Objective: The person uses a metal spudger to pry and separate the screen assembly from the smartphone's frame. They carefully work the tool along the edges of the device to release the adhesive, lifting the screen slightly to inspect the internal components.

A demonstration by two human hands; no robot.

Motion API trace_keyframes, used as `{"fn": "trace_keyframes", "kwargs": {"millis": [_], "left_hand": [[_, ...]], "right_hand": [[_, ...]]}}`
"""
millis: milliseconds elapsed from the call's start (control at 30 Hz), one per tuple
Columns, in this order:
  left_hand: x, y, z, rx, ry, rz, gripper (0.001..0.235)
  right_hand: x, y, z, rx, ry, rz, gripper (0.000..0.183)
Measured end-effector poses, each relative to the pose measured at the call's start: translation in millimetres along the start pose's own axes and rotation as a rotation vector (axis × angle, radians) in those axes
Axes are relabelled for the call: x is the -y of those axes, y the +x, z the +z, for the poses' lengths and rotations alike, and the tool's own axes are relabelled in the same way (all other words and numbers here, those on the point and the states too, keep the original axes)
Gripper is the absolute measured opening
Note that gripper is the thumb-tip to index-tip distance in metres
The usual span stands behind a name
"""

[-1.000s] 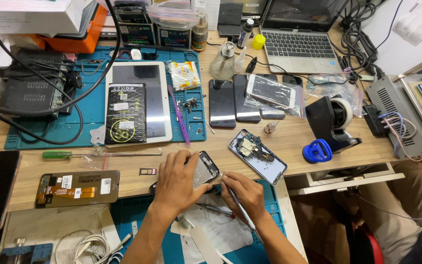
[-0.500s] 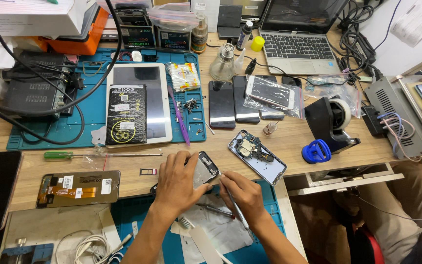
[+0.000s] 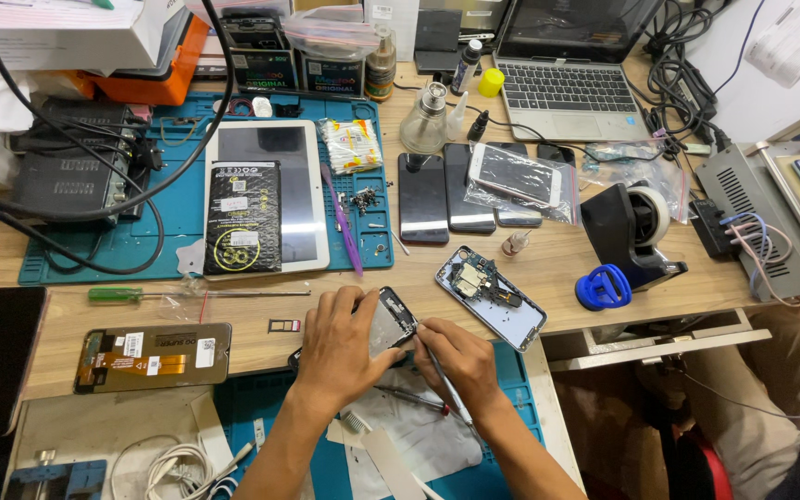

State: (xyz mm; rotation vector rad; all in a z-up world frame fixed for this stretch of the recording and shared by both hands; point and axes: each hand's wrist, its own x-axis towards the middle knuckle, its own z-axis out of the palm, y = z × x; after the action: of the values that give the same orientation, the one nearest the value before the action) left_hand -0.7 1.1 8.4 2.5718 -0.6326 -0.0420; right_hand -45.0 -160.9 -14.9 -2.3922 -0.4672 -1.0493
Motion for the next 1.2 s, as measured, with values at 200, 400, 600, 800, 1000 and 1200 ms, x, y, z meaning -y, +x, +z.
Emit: {"fn": "trace_keyframes", "kwargs": {"millis": [200, 400, 600, 800, 1000, 1200], "left_hand": [[-1, -2, 1, 0.004, -0.006, 0.005, 0.072], [-3, -6, 1, -0.005, 0.0, -0.003, 0.074], [-19, -1, 23, -0.144, 0.254, -0.119, 0.084], [-24, -2, 33, -0.173, 0.176, -0.174, 0.065], [-27, -2, 14, -0.222, 0.313, -0.107, 0.048], [-13, -4, 21, -0.229, 0.136, 0.098, 0.035]], "right_hand": [[-4, 7, 13, 0.027, -0.007, 0.016, 0.003], [0, 36, -8, -0.087, 0.346, 0.213, 0.007], [-4, 18, -34, -0.052, 0.318, 0.29, 0.009], [-8, 6, -31, 0.047, 0.265, 0.304, 0.01], [-10, 5, -31, 0.059, 0.282, 0.3, 0.011], [-15, 3, -33, 0.089, 0.29, 0.32, 0.014]]}}
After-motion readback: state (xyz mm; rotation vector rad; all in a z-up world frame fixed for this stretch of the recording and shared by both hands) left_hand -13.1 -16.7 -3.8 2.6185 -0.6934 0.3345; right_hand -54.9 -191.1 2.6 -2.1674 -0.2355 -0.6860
